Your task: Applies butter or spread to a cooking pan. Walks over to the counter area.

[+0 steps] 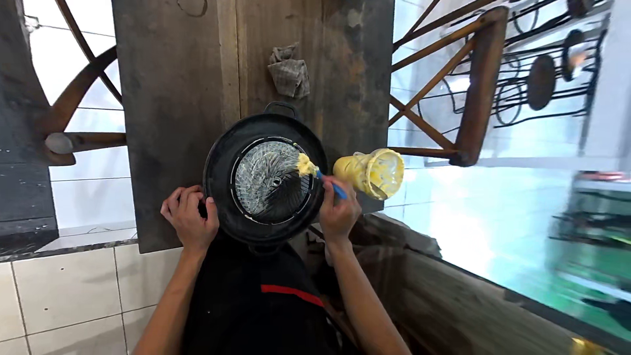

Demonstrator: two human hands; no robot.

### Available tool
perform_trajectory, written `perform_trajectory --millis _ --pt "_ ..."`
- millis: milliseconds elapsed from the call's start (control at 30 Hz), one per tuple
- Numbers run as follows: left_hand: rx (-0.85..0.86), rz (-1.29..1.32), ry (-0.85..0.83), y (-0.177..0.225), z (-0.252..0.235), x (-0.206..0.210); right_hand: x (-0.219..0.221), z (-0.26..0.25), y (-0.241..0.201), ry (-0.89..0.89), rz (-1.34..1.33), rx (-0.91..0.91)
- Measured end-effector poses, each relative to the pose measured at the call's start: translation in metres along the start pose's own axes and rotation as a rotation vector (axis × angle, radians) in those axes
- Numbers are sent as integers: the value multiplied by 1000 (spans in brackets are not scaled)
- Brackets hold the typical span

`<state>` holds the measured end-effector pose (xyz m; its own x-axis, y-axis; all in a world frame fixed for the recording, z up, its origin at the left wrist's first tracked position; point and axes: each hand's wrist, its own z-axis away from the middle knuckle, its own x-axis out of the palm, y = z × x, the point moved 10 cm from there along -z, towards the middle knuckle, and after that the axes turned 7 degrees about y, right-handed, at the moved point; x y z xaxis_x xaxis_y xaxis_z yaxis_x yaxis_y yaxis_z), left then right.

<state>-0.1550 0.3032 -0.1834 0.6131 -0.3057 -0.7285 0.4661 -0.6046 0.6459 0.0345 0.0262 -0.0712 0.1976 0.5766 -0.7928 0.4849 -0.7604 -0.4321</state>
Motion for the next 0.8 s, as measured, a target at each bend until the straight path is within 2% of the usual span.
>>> perform_trajectory --millis 100,167,267,367,433,533,600,700,800 --pt "-3 0 -3 0 -1 -1 -14 31 -27 -138 97 -166" --pt "5 -1 3 0 0 -2 -24 37 -42 -228 90 -180" --pt "11 3 5 1 -1 -2 -19 4 -44 -392 129 -102" --pt "7 -2 -14 0 1 -1 13 -41 -31 -515 162 -80" --pt "7 -7 -23 0 0 0 28 -66 -39 -515 114 -180" --pt "0 -8 -33 -1 1 0 33 -78 -43 -409 -37 -362" --pt "6 -4 -40 0 1 1 25 -56 -34 -401 -17 -437" --pt "5 -3 -44 -2 1 2 3 9 -30 -394 3 -549" --pt "-2 0 -71 -4 0 3 -16 51 -51 -471 -116 -535"
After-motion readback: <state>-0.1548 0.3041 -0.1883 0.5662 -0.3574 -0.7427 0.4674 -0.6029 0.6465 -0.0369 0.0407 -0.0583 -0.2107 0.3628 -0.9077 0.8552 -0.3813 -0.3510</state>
